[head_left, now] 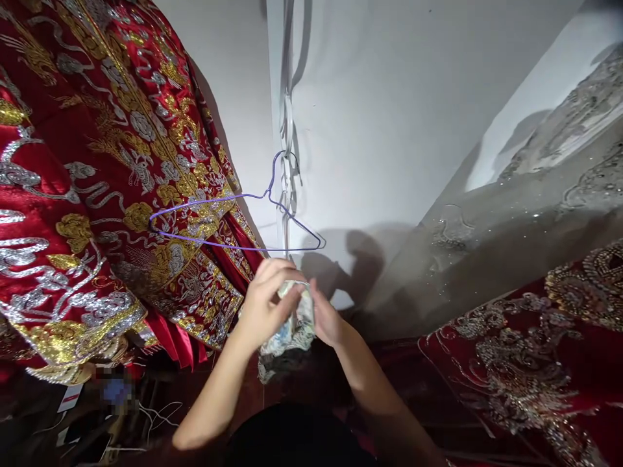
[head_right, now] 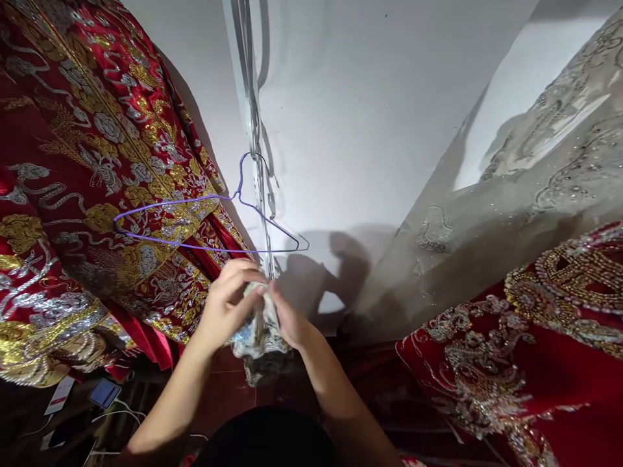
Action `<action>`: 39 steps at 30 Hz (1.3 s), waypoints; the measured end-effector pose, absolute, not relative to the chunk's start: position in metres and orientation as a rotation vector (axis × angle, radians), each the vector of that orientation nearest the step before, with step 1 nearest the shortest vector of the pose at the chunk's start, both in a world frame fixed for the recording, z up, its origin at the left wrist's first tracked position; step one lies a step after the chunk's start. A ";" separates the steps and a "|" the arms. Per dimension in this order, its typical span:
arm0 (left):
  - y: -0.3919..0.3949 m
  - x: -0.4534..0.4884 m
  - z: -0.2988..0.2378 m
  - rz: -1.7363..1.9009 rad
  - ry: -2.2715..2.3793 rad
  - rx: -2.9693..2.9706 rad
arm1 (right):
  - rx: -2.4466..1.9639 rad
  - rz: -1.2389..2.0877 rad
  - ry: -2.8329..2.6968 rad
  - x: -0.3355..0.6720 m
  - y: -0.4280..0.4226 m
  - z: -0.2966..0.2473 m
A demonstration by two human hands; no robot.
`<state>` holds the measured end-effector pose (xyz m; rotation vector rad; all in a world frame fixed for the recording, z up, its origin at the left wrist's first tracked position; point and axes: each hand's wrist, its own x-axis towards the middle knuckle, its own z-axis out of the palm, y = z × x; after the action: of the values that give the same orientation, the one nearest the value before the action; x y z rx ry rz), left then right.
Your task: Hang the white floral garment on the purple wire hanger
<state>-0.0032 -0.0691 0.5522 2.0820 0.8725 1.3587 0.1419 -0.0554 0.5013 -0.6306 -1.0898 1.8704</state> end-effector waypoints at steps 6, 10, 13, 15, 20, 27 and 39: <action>-0.058 -0.054 0.536 1.125 0.900 1.885 | -0.629 1.496 -1.971 0.146 -0.057 0.521; -0.076 -0.062 0.492 0.701 0.946 1.825 | -0.699 0.980 -1.968 0.156 -0.029 0.538; -0.090 -0.064 0.475 0.778 1.177 1.836 | -0.798 0.744 -1.669 0.151 0.003 0.538; -0.096 -0.067 0.478 0.948 1.339 1.834 | -0.870 0.726 -1.610 0.142 0.023 0.529; -0.096 -0.075 0.498 1.120 1.441 1.961 | -1.139 0.781 -1.657 0.138 0.041 0.499; -0.080 -0.089 0.482 1.006 1.422 1.998 | -1.374 0.387 -1.655 0.198 0.024 0.517; -0.039 -0.127 0.518 0.610 1.589 2.427 | -1.400 0.437 -1.588 0.220 0.014 0.533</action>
<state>-0.1266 -0.0390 0.5180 2.4268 1.5893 0.6104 0.2203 0.0140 0.5327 -1.3997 -1.5877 0.4367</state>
